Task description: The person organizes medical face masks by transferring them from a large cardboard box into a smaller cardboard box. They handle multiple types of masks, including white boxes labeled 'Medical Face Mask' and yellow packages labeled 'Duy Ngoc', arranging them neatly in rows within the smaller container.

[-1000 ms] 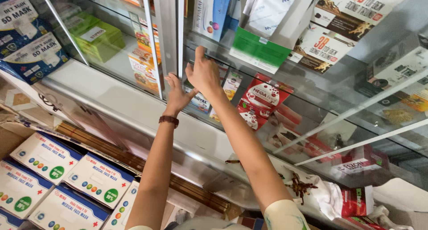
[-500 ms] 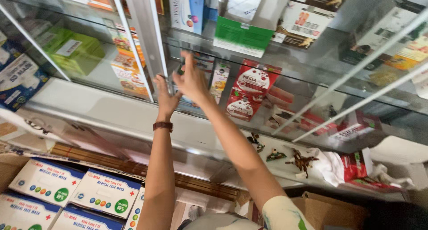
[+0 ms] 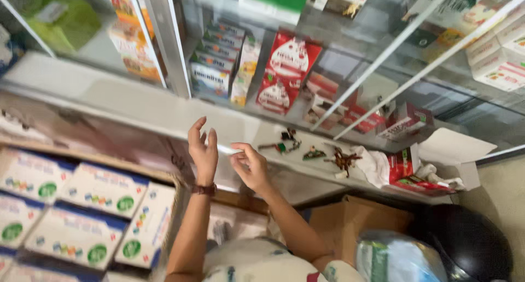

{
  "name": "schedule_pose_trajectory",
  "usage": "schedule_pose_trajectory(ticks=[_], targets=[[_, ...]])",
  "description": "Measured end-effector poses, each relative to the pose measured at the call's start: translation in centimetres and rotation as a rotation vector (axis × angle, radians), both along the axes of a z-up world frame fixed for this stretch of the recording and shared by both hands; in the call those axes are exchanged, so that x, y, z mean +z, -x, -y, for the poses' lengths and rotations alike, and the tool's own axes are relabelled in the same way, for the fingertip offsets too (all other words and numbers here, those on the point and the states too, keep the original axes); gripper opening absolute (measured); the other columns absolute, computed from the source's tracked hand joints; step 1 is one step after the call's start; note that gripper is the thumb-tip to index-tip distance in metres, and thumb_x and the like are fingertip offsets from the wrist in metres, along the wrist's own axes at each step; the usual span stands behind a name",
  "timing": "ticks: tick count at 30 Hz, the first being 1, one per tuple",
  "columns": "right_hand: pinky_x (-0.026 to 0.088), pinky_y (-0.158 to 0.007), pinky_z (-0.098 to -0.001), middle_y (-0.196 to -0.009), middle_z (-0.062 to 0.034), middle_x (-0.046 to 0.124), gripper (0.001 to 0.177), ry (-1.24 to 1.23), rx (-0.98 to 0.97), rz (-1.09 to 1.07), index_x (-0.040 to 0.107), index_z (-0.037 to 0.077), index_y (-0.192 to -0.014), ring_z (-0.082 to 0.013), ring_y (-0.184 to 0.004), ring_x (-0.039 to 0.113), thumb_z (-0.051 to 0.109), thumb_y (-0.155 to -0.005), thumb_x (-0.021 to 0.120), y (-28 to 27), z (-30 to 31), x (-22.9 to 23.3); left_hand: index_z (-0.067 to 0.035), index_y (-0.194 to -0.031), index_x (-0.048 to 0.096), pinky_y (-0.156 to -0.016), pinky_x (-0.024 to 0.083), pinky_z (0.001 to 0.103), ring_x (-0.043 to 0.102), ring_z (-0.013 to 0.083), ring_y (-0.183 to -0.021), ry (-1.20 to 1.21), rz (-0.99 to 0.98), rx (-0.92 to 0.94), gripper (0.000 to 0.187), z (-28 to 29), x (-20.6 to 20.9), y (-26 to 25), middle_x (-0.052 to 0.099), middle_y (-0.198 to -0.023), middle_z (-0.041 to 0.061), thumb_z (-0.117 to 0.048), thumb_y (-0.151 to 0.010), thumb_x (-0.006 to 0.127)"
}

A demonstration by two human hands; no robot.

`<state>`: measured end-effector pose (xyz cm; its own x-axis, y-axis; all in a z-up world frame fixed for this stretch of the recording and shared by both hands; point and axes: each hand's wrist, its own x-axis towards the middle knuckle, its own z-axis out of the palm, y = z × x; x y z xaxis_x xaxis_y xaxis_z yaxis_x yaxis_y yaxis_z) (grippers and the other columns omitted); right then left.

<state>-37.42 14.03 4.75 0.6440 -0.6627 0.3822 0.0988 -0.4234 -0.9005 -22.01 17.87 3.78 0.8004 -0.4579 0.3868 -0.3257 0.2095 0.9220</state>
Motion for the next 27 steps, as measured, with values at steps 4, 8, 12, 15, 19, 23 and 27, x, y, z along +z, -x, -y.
schedule_pose_trajectory(ticks=[4, 8, 12, 15, 19, 23, 27], targets=[[0.059, -0.069, -0.0297, -0.094, -0.0082, 0.075, 0.023, -0.134, 0.098, -0.233, 0.065, 0.000, -0.123, -0.0154, -0.080, 0.073, 0.009, -0.102, 0.066, 4.6, -3.3, -3.3, -0.006, -0.129, 0.066, -0.090, 0.053, 0.036, 0.062, 0.0277, -0.109, -0.220, 0.117, 0.016, 0.030, -9.5, 1.7, 5.7, 0.064, -0.136, 0.012, -0.006, -0.099, 0.064], [0.062, -0.083, -0.0280, -0.103, -0.0091, 0.073, 0.022, -0.362, 0.244, -0.009, 0.063, -0.004, -0.122, -0.0138, -0.093, 0.073, 0.008, -0.103, 0.063, 7.9, -7.8, -5.5, -0.008, -0.120, 0.070, -0.090, 0.054, 0.038, 0.065, 0.0301, -0.105, -0.353, 0.151, 0.096, 0.024, -18.5, 2.4, 11.1, 0.068, -0.131, 0.010, -0.006, -0.097, 0.065], [0.059, -0.081, -0.0279, -0.105, -0.0096, 0.070, 0.022, -0.484, 0.285, -0.019, 0.065, -0.004, -0.122, -0.0130, -0.092, 0.071, 0.010, -0.104, 0.063, 9.3, -12.0, -4.5, -0.007, -0.118, 0.072, -0.091, 0.056, 0.040, 0.068, 0.0315, -0.114, -0.415, 0.194, 0.162, 0.025, -25.1, 2.6, 14.6, 0.069, -0.128, 0.013, -0.004, -0.095, 0.065], [0.060, -0.081, -0.0282, -0.115, -0.0100, 0.073, 0.022, -0.432, 0.339, -0.047, 0.067, -0.002, -0.119, -0.0134, -0.090, 0.071, 0.012, -0.103, 0.061, 9.2, -14.7, -2.8, -0.006, -0.118, 0.070, -0.092, 0.058, 0.037, 0.069, 0.0297, -0.112, -0.352, 0.088, 0.184, 0.023, -28.7, 2.8, 15.7, 0.066, -0.129, 0.015, -0.002, -0.096, 0.062], [0.057, -0.074, -0.0255, -0.118, -0.0096, 0.073, 0.021, -0.400, 0.388, -0.023, 0.066, -0.001, -0.118, -0.0114, -0.085, 0.069, 0.014, -0.103, 0.062, 8.0, -17.9, -0.8, -0.006, -0.115, 0.071, -0.087, 0.060, 0.035, 0.072, 0.0282, -0.107, -0.328, 0.030, 0.265, 0.022, -31.9, 3.9, 16.7, 0.067, -0.128, 0.014, 0.000, -0.095, 0.063], [0.054, -0.072, -0.0246, -0.119, -0.0109, 0.073, 0.020, -0.415, 0.446, 0.044, 0.065, 0.000, -0.118, -0.0099, -0.084, 0.067, 0.015, -0.105, 0.061, 6.4, -21.2, -0.6, -0.005, -0.115, 0.071, -0.089, 0.059, 0.036, 0.070, 0.0301, -0.110, -0.275, 0.188, 0.351, 0.023, -35.3, 4.7, 16.9, 0.067, -0.128, 0.014, 0.002, -0.095, 0.065], [0.052, -0.073, -0.0246, -0.120, -0.0128, 0.073, 0.019, -0.376, 0.501, 0.062, 0.066, 0.000, -0.119, -0.0089, -0.084, 0.063, 0.014, -0.106, 0.062, 3.8, -25.9, -0.7, -0.006, -0.117, 0.071, -0.083, 0.062, 0.032, 0.073, 0.0252, -0.105, -0.209, 0.158, 0.398, 0.025, -40.8, 5.2, 15.7, 0.066, -0.130, 0.014, 0.004, -0.095, 0.063]])
